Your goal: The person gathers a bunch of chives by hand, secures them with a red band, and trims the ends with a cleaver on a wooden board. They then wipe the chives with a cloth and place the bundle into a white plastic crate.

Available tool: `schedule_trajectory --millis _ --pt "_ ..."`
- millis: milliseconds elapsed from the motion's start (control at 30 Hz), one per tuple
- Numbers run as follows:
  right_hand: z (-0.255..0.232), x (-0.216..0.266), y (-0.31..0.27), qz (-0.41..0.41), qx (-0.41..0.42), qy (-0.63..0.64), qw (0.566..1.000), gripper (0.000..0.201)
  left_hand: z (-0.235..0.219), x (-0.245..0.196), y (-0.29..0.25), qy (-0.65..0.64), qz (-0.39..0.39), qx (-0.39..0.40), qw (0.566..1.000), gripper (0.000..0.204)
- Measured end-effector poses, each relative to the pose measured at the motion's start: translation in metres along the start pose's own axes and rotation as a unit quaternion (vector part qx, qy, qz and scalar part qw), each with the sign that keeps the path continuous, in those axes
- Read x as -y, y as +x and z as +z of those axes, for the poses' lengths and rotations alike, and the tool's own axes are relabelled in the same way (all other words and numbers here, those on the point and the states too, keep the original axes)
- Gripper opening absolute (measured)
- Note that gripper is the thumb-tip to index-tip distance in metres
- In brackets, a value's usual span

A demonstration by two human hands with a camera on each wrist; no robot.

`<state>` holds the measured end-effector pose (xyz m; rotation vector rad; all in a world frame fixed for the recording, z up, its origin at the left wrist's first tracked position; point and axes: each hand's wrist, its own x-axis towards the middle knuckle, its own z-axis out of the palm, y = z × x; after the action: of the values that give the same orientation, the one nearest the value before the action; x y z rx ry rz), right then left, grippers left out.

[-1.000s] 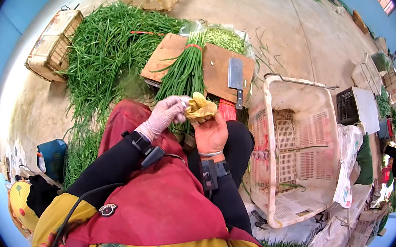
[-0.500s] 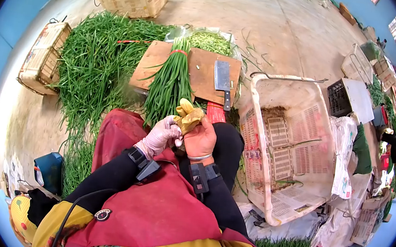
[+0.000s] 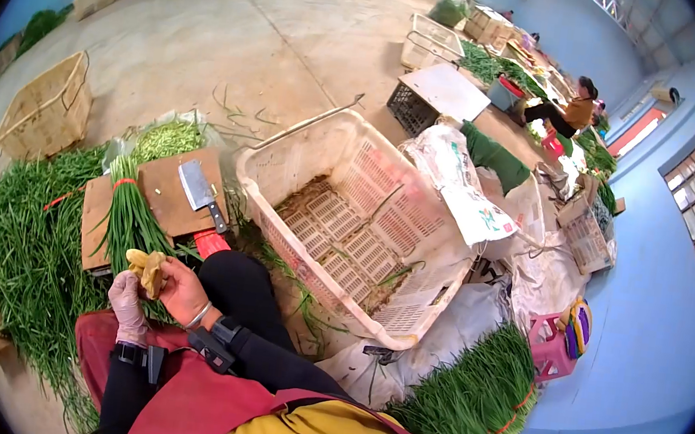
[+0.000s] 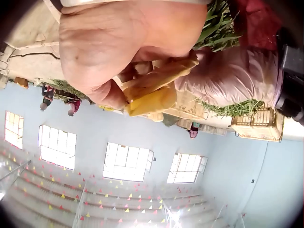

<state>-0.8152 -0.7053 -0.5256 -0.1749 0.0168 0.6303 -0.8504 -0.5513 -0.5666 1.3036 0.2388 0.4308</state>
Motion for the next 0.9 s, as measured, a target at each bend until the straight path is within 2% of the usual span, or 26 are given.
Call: schedule_trajectory --millis 67,133,200,267,367,433,467,533,567,700,900 --pt "0.005 0.003 0.000 0.000 0.000 -0.011 1.000 0.023 0.001 -0.003 0.000 -0.012 0.007 -0.005 1.000 0.017" --pt "0.009 0.006 0.000 0.013 0.037 -0.034 0.999 0.023 0.000 -0.001 -0.001 -0.011 0.009 0.006 1.000 0.017" --pt "0.010 0.010 -0.001 0.017 0.035 -0.039 0.998 0.024 0.002 -0.001 -0.001 -0.010 0.005 -0.015 1.000 0.018" --pt "0.001 0.004 0.002 0.003 -0.007 -0.065 0.998 0.026 0.011 -0.014 -0.007 0.002 -0.011 0.008 1.000 0.021" --pt "-0.006 -0.002 0.005 0.006 -0.006 -0.092 0.996 0.025 0.041 -0.037 -0.013 -0.069 -0.014 0.033 0.997 0.024" --pt "-0.008 -0.009 0.006 -0.001 -0.024 -0.110 0.994 0.023 0.064 -0.060 -0.023 -0.088 -0.051 -0.028 0.994 0.026" --pt "-0.016 -0.012 0.007 -0.001 -0.026 -0.108 0.994 0.023 0.054 -0.050 -0.021 -0.087 -0.054 -0.028 0.994 0.026" --pt "-0.028 -0.012 0.009 0.014 0.001 -0.110 0.994 0.027 0.017 -0.020 -0.008 -0.005 -0.002 0.071 0.997 0.028" --pt "-0.026 -0.012 0.007 0.014 0.001 -0.111 0.994 0.027 0.008 -0.019 -0.004 -0.006 -0.008 0.090 0.996 0.027" --pt "-0.013 -0.009 0.001 0.048 0.010 -0.081 0.996 0.029 0.009 -0.014 -0.003 -0.048 -0.003 0.026 0.999 0.025" --pt "-0.003 -0.010 -0.001 0.061 0.029 -0.060 0.996 0.030 0.010 -0.028 -0.002 -0.060 -0.008 0.028 0.998 0.025"
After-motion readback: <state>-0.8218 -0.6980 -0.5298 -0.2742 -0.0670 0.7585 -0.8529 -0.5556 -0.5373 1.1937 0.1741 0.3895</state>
